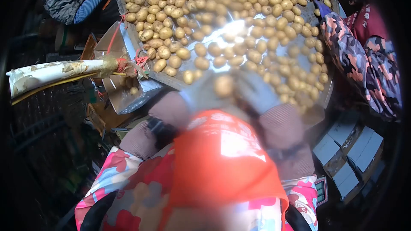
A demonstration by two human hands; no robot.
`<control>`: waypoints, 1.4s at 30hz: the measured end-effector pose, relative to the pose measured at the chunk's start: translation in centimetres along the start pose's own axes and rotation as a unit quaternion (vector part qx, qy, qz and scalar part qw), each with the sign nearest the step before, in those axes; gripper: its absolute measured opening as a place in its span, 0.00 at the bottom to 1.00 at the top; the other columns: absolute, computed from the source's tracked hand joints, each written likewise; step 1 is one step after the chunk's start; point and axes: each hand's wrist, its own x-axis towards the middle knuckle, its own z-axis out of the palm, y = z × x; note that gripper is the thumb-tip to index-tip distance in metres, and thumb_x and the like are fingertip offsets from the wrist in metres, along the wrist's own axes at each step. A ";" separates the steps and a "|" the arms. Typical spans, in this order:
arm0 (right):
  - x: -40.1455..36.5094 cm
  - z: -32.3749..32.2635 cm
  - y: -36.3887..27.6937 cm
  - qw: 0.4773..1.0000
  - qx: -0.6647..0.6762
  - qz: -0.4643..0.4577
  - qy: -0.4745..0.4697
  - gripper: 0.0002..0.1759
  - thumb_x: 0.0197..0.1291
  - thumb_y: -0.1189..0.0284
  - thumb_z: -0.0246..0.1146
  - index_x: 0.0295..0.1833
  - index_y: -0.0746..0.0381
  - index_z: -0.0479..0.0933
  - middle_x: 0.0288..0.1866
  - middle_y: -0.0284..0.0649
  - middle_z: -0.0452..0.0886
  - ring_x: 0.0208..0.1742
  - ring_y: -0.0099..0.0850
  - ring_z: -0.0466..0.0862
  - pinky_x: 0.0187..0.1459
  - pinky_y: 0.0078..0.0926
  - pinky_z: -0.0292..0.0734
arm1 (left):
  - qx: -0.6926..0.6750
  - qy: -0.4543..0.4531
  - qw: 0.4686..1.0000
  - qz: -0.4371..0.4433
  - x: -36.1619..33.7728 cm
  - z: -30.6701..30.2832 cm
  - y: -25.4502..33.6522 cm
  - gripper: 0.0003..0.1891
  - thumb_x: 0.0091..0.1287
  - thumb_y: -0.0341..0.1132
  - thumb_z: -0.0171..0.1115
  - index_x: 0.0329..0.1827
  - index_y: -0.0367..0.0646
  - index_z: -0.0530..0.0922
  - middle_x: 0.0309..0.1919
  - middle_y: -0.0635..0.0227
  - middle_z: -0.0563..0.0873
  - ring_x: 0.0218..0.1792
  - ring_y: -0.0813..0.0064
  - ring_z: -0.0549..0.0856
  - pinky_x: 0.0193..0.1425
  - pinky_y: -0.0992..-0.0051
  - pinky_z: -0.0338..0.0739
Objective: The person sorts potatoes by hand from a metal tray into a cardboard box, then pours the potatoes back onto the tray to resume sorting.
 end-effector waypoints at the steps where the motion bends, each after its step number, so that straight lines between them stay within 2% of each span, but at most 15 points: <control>1: -0.4 1.6 0.5 0.999 -0.015 -0.044 -0.007 0.19 0.69 0.61 0.64 0.58 0.61 0.83 0.69 0.51 0.75 0.69 0.44 0.75 0.69 0.38 0.70 | -0.096 0.029 0.993 -0.055 0.6 1.2 -0.4 0.18 0.79 0.46 0.51 0.65 0.50 0.79 0.57 0.66 0.84 0.56 0.70 0.82 0.57 0.67 0.80; 4: -0.4 4.0 4.0 0.985 -0.059 0.147 0.070 0.17 0.71 0.64 0.62 0.60 0.60 0.81 0.59 0.46 0.81 0.61 0.41 0.81 0.63 0.34 0.75 | 0.044 0.065 0.997 0.005 -1.0 -1.4 -2.4 0.17 0.78 0.44 0.54 0.63 0.47 0.76 0.54 0.64 0.84 0.54 0.70 0.83 0.57 0.66 0.81; 7: 1.0 0.9 9.7 0.963 -0.083 0.101 0.238 0.16 0.70 0.63 0.64 0.54 0.62 0.82 0.52 0.45 0.85 0.53 0.35 0.85 0.58 0.31 0.78 | 0.202 0.122 0.970 0.056 -5.9 -4.9 -1.3 0.16 0.75 0.45 0.59 0.57 0.46 0.75 0.45 0.65 0.83 0.45 0.72 0.84 0.47 0.69 0.82; 10: 2.5 -5.1 10.5 0.936 -0.268 0.170 0.150 0.16 0.69 0.62 0.64 0.53 0.61 0.83 0.51 0.46 0.86 0.52 0.36 0.85 0.56 0.32 0.78 | -0.291 0.054 0.955 0.007 -12.8 -12.1 2.1 0.14 0.73 0.49 0.63 0.45 0.47 0.77 0.29 0.72 0.78 0.25 0.78 0.80 0.21 0.79 0.74; 11: 2.8 -6.5 12.0 0.928 -0.324 0.134 0.125 0.16 0.68 0.62 0.64 0.51 0.62 0.84 0.52 0.47 0.86 0.52 0.38 0.85 0.55 0.33 0.78 | -0.303 0.187 0.933 0.047 -15.8 -12.4 3.8 0.15 0.75 0.51 0.59 0.40 0.48 0.77 0.26 0.74 0.78 0.22 0.79 0.78 0.18 0.79 0.70; 14: 6.2 -4.4 4.1 0.897 -0.324 0.105 0.281 0.14 0.62 0.65 0.67 0.47 0.63 0.85 0.49 0.49 0.85 0.47 0.44 0.85 0.51 0.39 0.79 | -0.236 0.390 0.850 0.265 -22.8 -18.2 7.5 0.17 0.76 0.49 0.54 0.49 0.45 0.79 0.42 0.63 0.85 0.40 0.68 0.85 0.38 0.68 0.82; 17: 11.0 1.9 -3.7 0.905 -0.370 -0.072 0.198 0.21 0.46 0.60 0.72 0.46 0.57 0.84 0.42 0.48 0.78 0.45 0.50 0.79 0.47 0.50 0.75 | -0.277 0.449 0.788 0.317 -21.7 -16.2 8.4 0.18 0.75 0.47 0.53 0.51 0.42 0.79 0.46 0.61 0.84 0.48 0.64 0.84 0.47 0.62 0.80; 21: 14.0 9.3 -0.4 0.887 -0.395 -0.049 0.233 0.23 0.48 0.52 0.68 0.47 0.54 0.85 0.56 0.48 0.76 0.65 0.49 0.70 0.65 0.52 0.63 | -0.154 0.289 0.941 0.088 -17.1 -12.5 5.1 0.27 0.76 0.50 0.52 0.67 0.38 0.75 0.62 0.51 0.81 0.61 0.57 0.81 0.69 0.55 0.76; 26: 10.0 7.8 -8.9 0.963 -0.251 0.064 0.075 0.27 0.51 0.57 0.66 0.55 0.57 0.82 0.64 0.51 0.75 0.69 0.51 0.70 0.68 0.57 0.62 | -0.204 0.119 0.971 0.045 -9.5 -2.3 4.1 0.28 0.79 0.51 0.50 0.74 0.43 0.68 0.65 0.53 0.80 0.59 0.54 0.84 0.60 0.57 0.84; 30: 6.0 10.5 -1.9 0.970 -0.084 -0.215 0.069 0.27 0.55 0.67 0.65 0.62 0.60 0.77 0.61 0.52 0.77 0.64 0.52 0.74 0.64 0.52 0.69 | -0.111 0.101 0.987 0.053 -5.7 -2.8 3.4 0.25 0.78 0.51 0.53 0.71 0.50 0.70 0.55 0.62 0.83 0.47 0.65 0.85 0.46 0.69 0.83; 34: -3.4 2.4 2.3 0.909 -0.035 0.177 0.376 0.32 0.66 0.71 0.64 0.75 0.64 0.67 0.73 0.53 0.70 0.73 0.45 0.71 0.74 0.40 0.65 | -0.269 -0.109 0.956 0.030 -12.4 -12.0 4.3 0.19 0.77 0.50 0.54 0.62 0.50 0.76 0.41 0.73 0.80 0.33 0.79 0.75 0.32 0.80 0.73; 36: -7.9 -2.6 6.2 0.846 -0.133 0.266 0.442 0.38 0.64 0.66 0.68 0.77 0.64 0.64 0.76 0.54 0.66 0.77 0.45 0.67 0.76 0.38 0.63 | -0.277 -0.104 0.950 0.099 -17.9 -14.8 6.4 0.22 0.77 0.50 0.53 0.66 0.46 0.76 0.51 0.67 0.83 0.44 0.72 0.82 0.42 0.73 0.81; 39: -9.2 -5.0 11.1 0.820 -0.177 0.312 0.446 0.46 0.57 0.60 0.73 0.78 0.63 0.63 0.77 0.54 0.66 0.76 0.47 0.67 0.76 0.38 0.62 | -0.327 0.455 0.794 0.236 -23.5 -24.7 7.6 0.28 0.77 0.50 0.50 0.71 0.37 0.72 0.68 0.53 0.77 0.68 0.58 0.77 0.66 0.65 0.79; 41: -7.2 -4.6 12.5 0.832 -0.217 0.290 0.420 0.43 0.55 0.61 0.74 0.76 0.61 0.66 0.72 0.53 0.71 0.73 0.47 0.71 0.74 0.40 0.65 | -0.305 0.593 0.726 0.167 -24.8 -25.5 8.3 0.31 0.77 0.50 0.50 0.74 0.34 0.69 0.74 0.49 0.72 0.75 0.54 0.70 0.75 0.64 0.72; 42: -5.8 -3.9 12.1 0.830 -0.243 0.273 0.421 0.41 0.56 0.63 0.73 0.75 0.60 0.68 0.70 0.53 0.73 0.71 0.48 0.73 0.72 0.41 0.67 | -0.259 0.486 0.812 0.190 -23.6 -21.9 8.2 0.30 0.77 0.51 0.52 0.72 0.36 0.71 0.69 0.50 0.76 0.70 0.56 0.75 0.73 0.65 0.74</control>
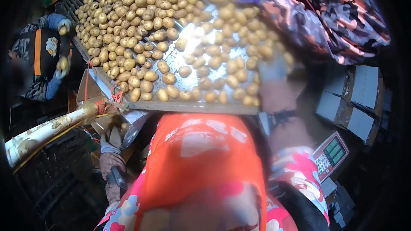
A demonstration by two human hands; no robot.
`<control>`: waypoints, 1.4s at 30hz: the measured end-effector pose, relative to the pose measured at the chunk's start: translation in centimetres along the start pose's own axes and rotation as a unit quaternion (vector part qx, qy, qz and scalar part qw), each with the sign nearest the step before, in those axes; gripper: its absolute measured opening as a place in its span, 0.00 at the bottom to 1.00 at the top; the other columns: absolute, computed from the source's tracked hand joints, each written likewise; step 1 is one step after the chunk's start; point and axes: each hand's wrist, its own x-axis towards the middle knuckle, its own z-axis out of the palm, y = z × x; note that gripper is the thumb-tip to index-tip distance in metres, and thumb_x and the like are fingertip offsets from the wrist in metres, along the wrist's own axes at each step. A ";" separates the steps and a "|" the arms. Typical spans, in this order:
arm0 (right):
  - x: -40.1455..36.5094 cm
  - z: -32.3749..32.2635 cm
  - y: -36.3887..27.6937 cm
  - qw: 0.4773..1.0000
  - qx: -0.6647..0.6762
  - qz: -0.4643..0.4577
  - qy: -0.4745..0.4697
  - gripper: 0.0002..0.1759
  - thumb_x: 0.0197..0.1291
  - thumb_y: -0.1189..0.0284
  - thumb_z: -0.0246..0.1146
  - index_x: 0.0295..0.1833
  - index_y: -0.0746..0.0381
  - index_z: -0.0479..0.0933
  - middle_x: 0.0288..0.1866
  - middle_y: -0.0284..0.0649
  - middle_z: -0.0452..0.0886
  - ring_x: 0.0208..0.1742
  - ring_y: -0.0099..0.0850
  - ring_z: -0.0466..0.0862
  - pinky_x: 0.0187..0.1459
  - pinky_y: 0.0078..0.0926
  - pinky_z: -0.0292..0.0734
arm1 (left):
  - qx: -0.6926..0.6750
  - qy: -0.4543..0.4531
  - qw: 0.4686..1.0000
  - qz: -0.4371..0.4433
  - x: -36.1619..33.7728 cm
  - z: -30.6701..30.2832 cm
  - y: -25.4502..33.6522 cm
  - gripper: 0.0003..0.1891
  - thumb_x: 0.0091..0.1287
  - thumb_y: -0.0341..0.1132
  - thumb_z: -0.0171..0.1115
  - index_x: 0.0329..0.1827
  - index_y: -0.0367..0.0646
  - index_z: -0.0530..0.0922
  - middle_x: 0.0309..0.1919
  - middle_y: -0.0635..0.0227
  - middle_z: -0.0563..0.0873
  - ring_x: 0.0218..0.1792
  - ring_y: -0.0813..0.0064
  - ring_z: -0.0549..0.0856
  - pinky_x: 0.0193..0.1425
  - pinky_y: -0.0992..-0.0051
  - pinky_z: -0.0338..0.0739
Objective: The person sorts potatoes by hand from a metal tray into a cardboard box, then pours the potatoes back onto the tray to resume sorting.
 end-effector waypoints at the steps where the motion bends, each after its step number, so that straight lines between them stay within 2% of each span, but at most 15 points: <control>1: -0.3 0.7 -1.2 1.000 -0.016 -0.023 0.008 0.39 0.56 0.64 0.72 0.74 0.59 0.69 0.68 0.52 0.75 0.69 0.48 0.74 0.71 0.42 0.68 | 0.031 -0.137 0.990 -0.004 -3.7 2.8 -2.8 0.29 0.76 0.52 0.53 0.70 0.38 0.73 0.65 0.51 0.80 0.65 0.58 0.80 0.71 0.66 0.76; 2: -0.4 1.1 -1.9 0.998 -0.058 -0.027 -0.011 0.37 0.57 0.67 0.71 0.73 0.58 0.70 0.66 0.52 0.76 0.67 0.48 0.75 0.70 0.42 0.69 | 0.118 -0.193 0.974 -0.016 -4.7 4.8 -4.8 0.31 0.77 0.50 0.51 0.74 0.34 0.69 0.73 0.48 0.73 0.72 0.58 0.75 0.76 0.65 0.72; 5: 0.0 3.4 -0.6 0.974 -0.184 -0.126 0.027 0.32 0.61 0.76 0.65 0.73 0.57 0.71 0.62 0.47 0.80 0.62 0.41 0.79 0.62 0.38 0.76 | 0.272 -0.283 0.909 -0.143 -8.6 12.3 -12.1 0.29 0.79 0.50 0.52 0.71 0.33 0.70 0.62 0.50 0.83 0.53 0.61 0.88 0.57 0.64 0.85; 7: 0.1 2.7 -1.2 0.987 0.144 0.052 -0.040 0.32 0.63 0.76 0.65 0.74 0.58 0.69 0.63 0.44 0.79 0.59 0.34 0.80 0.57 0.33 0.78 | 0.329 -0.328 0.855 -0.230 -10.2 16.3 -15.9 0.30 0.80 0.53 0.47 0.72 0.35 0.70 0.60 0.50 0.84 0.54 0.58 0.87 0.60 0.64 0.83; 9: -1.1 1.3 -3.1 0.905 0.418 0.070 -0.035 0.36 0.65 0.73 0.67 0.78 0.60 0.64 0.67 0.43 0.76 0.59 0.25 0.78 0.52 0.24 0.79 | 0.372 -0.396 0.806 -0.234 -11.4 19.3 -19.5 0.30 0.80 0.53 0.45 0.72 0.36 0.70 0.63 0.51 0.82 0.57 0.57 0.86 0.65 0.61 0.80; 12: -5.2 -4.9 -12.0 0.880 0.400 0.099 -0.235 0.43 0.65 0.55 0.68 0.80 0.60 0.61 0.74 0.46 0.71 0.70 0.35 0.74 0.68 0.31 0.72 | 0.341 -0.381 0.793 -0.331 -13.9 23.8 -24.6 0.30 0.80 0.55 0.46 0.74 0.41 0.68 0.66 0.52 0.78 0.63 0.56 0.81 0.71 0.58 0.74; 15: -10.3 -2.3 -14.7 0.841 0.389 -0.063 -0.371 0.38 0.67 0.56 0.65 0.77 0.62 0.66 0.74 0.52 0.70 0.72 0.43 0.73 0.72 0.36 0.67 | 0.261 -0.372 0.798 -0.396 -15.1 25.6 -27.3 0.32 0.79 0.58 0.47 0.78 0.47 0.62 0.70 0.52 0.73 0.67 0.54 0.77 0.74 0.57 0.71; 17: -10.3 -1.8 -13.8 0.871 0.282 -0.273 -0.296 0.36 0.64 0.61 0.65 0.75 0.64 0.67 0.73 0.55 0.71 0.70 0.49 0.73 0.72 0.40 0.67 | 0.161 -0.378 0.797 -0.444 -14.1 24.6 -28.3 0.35 0.77 0.61 0.48 0.78 0.48 0.59 0.72 0.52 0.70 0.67 0.56 0.76 0.73 0.57 0.71; 21: -10.3 -2.6 -14.5 0.878 0.239 -0.347 -0.228 0.30 0.50 0.64 0.70 0.57 0.69 0.75 0.66 0.56 0.74 0.65 0.52 0.74 0.69 0.47 0.66 | 0.202 -0.404 0.819 -0.355 -13.1 22.3 -28.6 0.32 0.74 0.46 0.60 0.77 0.44 0.61 0.65 0.54 0.77 0.63 0.59 0.80 0.69 0.63 0.75; 25: -9.2 -2.7 -15.9 0.879 0.136 -0.406 -0.210 0.27 0.46 0.60 0.72 0.48 0.67 0.78 0.58 0.50 0.77 0.59 0.47 0.77 0.66 0.46 0.69 | 0.385 -0.439 0.803 -0.118 -7.4 18.2 -31.3 0.34 0.68 0.31 0.67 0.75 0.39 0.62 0.56 0.57 0.83 0.57 0.60 0.83 0.62 0.66 0.79; 27: -9.4 -3.3 -16.8 0.866 0.056 -0.427 -0.256 0.25 0.45 0.59 0.72 0.46 0.65 0.81 0.52 0.47 0.79 0.56 0.44 0.78 0.63 0.45 0.70 | 0.447 -0.428 0.784 -0.048 -7.1 17.3 -31.7 0.28 0.70 0.34 0.63 0.71 0.40 0.66 0.53 0.57 0.83 0.54 0.61 0.84 0.58 0.65 0.81; 31: -9.6 -4.4 -19.2 0.832 -0.099 -0.403 -0.368 0.19 0.43 0.58 0.73 0.36 0.61 0.84 0.41 0.42 0.81 0.49 0.42 0.80 0.58 0.44 0.73 | 0.414 -0.240 0.859 -0.179 -14.5 22.0 -28.0 0.21 0.79 0.48 0.53 0.64 0.42 0.72 0.51 0.57 0.81 0.51 0.61 0.83 0.53 0.62 0.82; 34: -10.2 -3.0 -18.2 0.814 -0.002 -0.516 -0.268 0.14 0.47 0.59 0.71 0.31 0.60 0.83 0.36 0.41 0.81 0.43 0.42 0.82 0.55 0.41 0.75 | 0.253 -0.086 0.916 -0.301 -15.7 24.0 -27.3 0.21 0.79 0.48 0.52 0.64 0.40 0.72 0.51 0.56 0.82 0.52 0.63 0.83 0.54 0.63 0.82; 36: -9.8 -3.2 -18.1 0.808 0.015 -0.522 -0.271 0.14 0.50 0.63 0.72 0.32 0.62 0.81 0.37 0.41 0.82 0.40 0.42 0.82 0.52 0.40 0.77 | 0.269 -0.133 0.917 -0.262 -15.5 24.0 -26.8 0.21 0.78 0.45 0.54 0.65 0.40 0.71 0.52 0.56 0.81 0.53 0.64 0.83 0.56 0.64 0.82; 42: -10.1 -1.9 -16.2 0.878 0.267 -0.285 -0.278 0.27 0.48 0.63 0.74 0.53 0.64 0.78 0.59 0.52 0.80 0.49 0.49 0.82 0.54 0.44 0.77 | 0.567 -0.478 0.663 0.104 -12.3 19.3 -26.6 0.26 0.70 0.28 0.64 0.71 0.44 0.68 0.56 0.55 0.81 0.57 0.67 0.82 0.61 0.66 0.81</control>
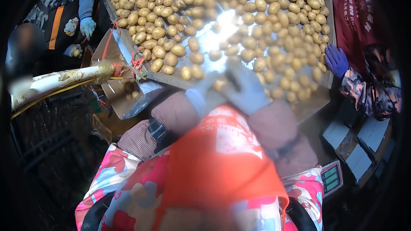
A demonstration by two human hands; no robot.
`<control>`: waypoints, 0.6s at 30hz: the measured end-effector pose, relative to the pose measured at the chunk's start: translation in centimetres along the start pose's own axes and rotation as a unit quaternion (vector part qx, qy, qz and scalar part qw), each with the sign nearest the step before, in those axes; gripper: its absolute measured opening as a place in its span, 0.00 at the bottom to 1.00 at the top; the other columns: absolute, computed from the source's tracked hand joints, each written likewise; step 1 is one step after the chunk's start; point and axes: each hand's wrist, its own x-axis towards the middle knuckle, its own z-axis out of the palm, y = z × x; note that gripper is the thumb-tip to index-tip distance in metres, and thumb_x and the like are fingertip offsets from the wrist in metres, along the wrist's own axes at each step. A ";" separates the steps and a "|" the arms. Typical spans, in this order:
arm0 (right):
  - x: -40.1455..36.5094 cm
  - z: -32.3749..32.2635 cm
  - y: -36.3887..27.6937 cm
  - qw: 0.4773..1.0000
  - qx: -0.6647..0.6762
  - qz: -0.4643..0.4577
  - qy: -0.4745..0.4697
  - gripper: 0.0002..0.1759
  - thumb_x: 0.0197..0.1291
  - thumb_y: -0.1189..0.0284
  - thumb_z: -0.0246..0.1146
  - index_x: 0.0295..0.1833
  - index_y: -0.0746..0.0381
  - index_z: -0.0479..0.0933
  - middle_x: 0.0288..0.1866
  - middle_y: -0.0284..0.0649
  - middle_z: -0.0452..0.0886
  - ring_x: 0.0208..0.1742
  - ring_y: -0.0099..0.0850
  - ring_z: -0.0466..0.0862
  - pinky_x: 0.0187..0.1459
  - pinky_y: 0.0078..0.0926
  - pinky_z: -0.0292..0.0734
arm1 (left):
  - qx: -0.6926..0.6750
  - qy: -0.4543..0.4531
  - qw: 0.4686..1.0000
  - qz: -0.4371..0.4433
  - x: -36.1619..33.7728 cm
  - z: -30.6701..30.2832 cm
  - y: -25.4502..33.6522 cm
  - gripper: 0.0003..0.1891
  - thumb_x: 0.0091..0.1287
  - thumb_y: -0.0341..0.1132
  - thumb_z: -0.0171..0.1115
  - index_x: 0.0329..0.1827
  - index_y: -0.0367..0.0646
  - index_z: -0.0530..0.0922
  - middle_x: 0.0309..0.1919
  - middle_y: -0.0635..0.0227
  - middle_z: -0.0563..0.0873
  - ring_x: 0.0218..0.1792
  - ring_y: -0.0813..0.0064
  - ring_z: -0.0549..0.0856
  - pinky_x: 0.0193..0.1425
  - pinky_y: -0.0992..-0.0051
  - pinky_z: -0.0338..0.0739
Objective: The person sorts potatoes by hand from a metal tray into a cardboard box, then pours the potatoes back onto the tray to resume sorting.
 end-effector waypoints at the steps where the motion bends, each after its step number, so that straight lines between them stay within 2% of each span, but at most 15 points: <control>1: 0.7 -1.0 -0.7 0.997 -0.046 -0.041 -0.051 0.30 0.47 0.63 0.75 0.56 0.63 0.77 0.62 0.53 0.78 0.50 0.49 0.82 0.55 0.44 0.77 | 0.031 -0.002 0.999 0.029 0.7 -0.1 -1.0 0.28 0.69 0.25 0.66 0.72 0.45 0.68 0.56 0.55 0.81 0.56 0.68 0.82 0.61 0.66 0.81; 2: 1.0 -1.6 -1.0 0.987 -0.094 -0.079 -0.100 0.33 0.47 0.62 0.75 0.59 0.63 0.76 0.65 0.55 0.77 0.52 0.50 0.82 0.56 0.45 0.77 | 0.068 -0.012 0.997 0.039 0.9 0.0 -2.1 0.29 0.68 0.25 0.66 0.72 0.45 0.68 0.56 0.55 0.81 0.55 0.67 0.83 0.59 0.66 0.82; 3: 0.9 -1.3 -0.8 0.980 -0.138 -0.114 -0.088 0.32 0.46 0.56 0.75 0.54 0.63 0.79 0.60 0.52 0.79 0.52 0.46 0.82 0.52 0.45 0.77 | 0.105 -0.021 0.993 0.049 1.0 0.0 -2.0 0.29 0.68 0.26 0.66 0.72 0.46 0.68 0.56 0.55 0.81 0.54 0.67 0.83 0.58 0.66 0.82; 4: 1.0 -1.4 -1.2 0.970 -0.180 -0.089 -0.135 0.30 0.47 0.55 0.74 0.51 0.63 0.80 0.57 0.51 0.80 0.50 0.45 0.82 0.51 0.45 0.77 | 0.147 -0.038 0.987 0.042 -0.1 -0.3 0.1 0.27 0.69 0.28 0.66 0.71 0.46 0.69 0.55 0.56 0.81 0.53 0.67 0.84 0.56 0.66 0.83; 6: 1.6 -1.4 -2.4 0.939 -0.257 -0.033 -0.226 0.28 0.47 0.51 0.73 0.46 0.62 0.82 0.50 0.48 0.83 0.47 0.44 0.83 0.47 0.45 0.76 | -0.010 -0.013 0.996 -0.086 0.4 0.3 1.5 0.25 0.72 0.34 0.64 0.70 0.46 0.70 0.55 0.56 0.82 0.52 0.65 0.85 0.52 0.64 0.85; 7: 1.8 -1.7 -2.9 0.937 -0.264 -0.031 -0.228 0.25 0.48 0.52 0.73 0.44 0.60 0.83 0.44 0.46 0.84 0.45 0.44 0.84 0.46 0.45 0.77 | -0.206 0.029 0.955 -0.213 1.0 0.8 1.0 0.23 0.73 0.37 0.63 0.70 0.46 0.71 0.55 0.56 0.82 0.51 0.64 0.86 0.50 0.63 0.85; 9: 2.0 -2.2 -3.9 0.933 -0.267 -0.037 -0.240 0.21 0.49 0.52 0.72 0.40 0.57 0.85 0.34 0.42 0.85 0.42 0.44 0.86 0.44 0.46 0.80 | -0.315 0.051 0.914 -0.249 1.7 1.2 -1.2 0.23 0.75 0.45 0.60 0.68 0.44 0.72 0.55 0.56 0.82 0.52 0.62 0.85 0.48 0.61 0.86; 10: 1.9 -2.0 -3.6 0.931 -0.277 -0.045 -0.233 0.19 0.50 0.53 0.71 0.38 0.57 0.85 0.34 0.42 0.85 0.41 0.44 0.86 0.44 0.46 0.79 | -0.367 0.065 0.889 -0.266 1.9 1.4 -2.3 0.24 0.76 0.48 0.58 0.67 0.42 0.73 0.55 0.55 0.82 0.52 0.60 0.85 0.48 0.60 0.86; 12: 1.7 -1.4 -2.9 0.928 -0.288 -0.069 -0.224 0.17 0.53 0.54 0.70 0.34 0.58 0.84 0.32 0.43 0.85 0.40 0.44 0.86 0.43 0.46 0.79 | -0.316 0.045 0.936 -0.149 2.0 1.2 -3.3 0.25 0.75 0.48 0.59 0.66 0.40 0.73 0.54 0.55 0.83 0.52 0.60 0.85 0.51 0.62 0.85; 13: 1.6 -1.3 -2.8 0.928 -0.283 -0.089 -0.227 0.16 0.54 0.55 0.69 0.33 0.58 0.84 0.32 0.43 0.85 0.40 0.44 0.86 0.43 0.46 0.79 | -0.377 0.063 0.899 -0.214 2.0 1.1 -3.8 0.22 0.75 0.46 0.58 0.63 0.39 0.74 0.51 0.54 0.84 0.49 0.63 0.85 0.50 0.64 0.84; 15: 1.6 -1.4 -2.7 0.925 -0.271 -0.132 -0.232 0.15 0.58 0.58 0.66 0.31 0.59 0.84 0.32 0.44 0.85 0.40 0.45 0.86 0.42 0.46 0.79 | -0.493 0.102 0.798 -0.331 1.7 1.1 0.5 0.18 0.73 0.42 0.57 0.56 0.37 0.77 0.46 0.53 0.85 0.43 0.67 0.87 0.48 0.68 0.82; 16: 1.3 -1.0 -2.4 0.938 -0.247 -0.133 -0.205 0.13 0.57 0.60 0.67 0.32 0.59 0.84 0.32 0.43 0.83 0.38 0.45 0.84 0.39 0.46 0.76 | -0.386 0.084 0.898 -0.196 2.0 1.0 -2.2 0.18 0.72 0.39 0.59 0.57 0.36 0.75 0.45 0.54 0.85 0.42 0.66 0.87 0.47 0.68 0.82; 17: 0.8 -0.5 -1.9 0.949 -0.225 -0.131 -0.179 0.10 0.56 0.62 0.67 0.33 0.58 0.83 0.31 0.42 0.82 0.36 0.45 0.82 0.36 0.45 0.73 | -0.261 0.060 0.962 -0.054 2.7 1.0 -7.0 0.18 0.71 0.37 0.62 0.58 0.35 0.74 0.44 0.54 0.86 0.42 0.66 0.87 0.46 0.67 0.83; 18: 0.3 -0.3 -0.8 0.958 -0.206 -0.130 -0.151 0.08 0.56 0.65 0.68 0.34 0.58 0.83 0.30 0.40 0.81 0.33 0.45 0.81 0.33 0.45 0.70 | -0.135 0.037 0.990 0.022 2.8 0.8 -8.2 0.19 0.70 0.36 0.64 0.59 0.35 0.73 0.44 0.54 0.85 0.42 0.65 0.87 0.46 0.67 0.83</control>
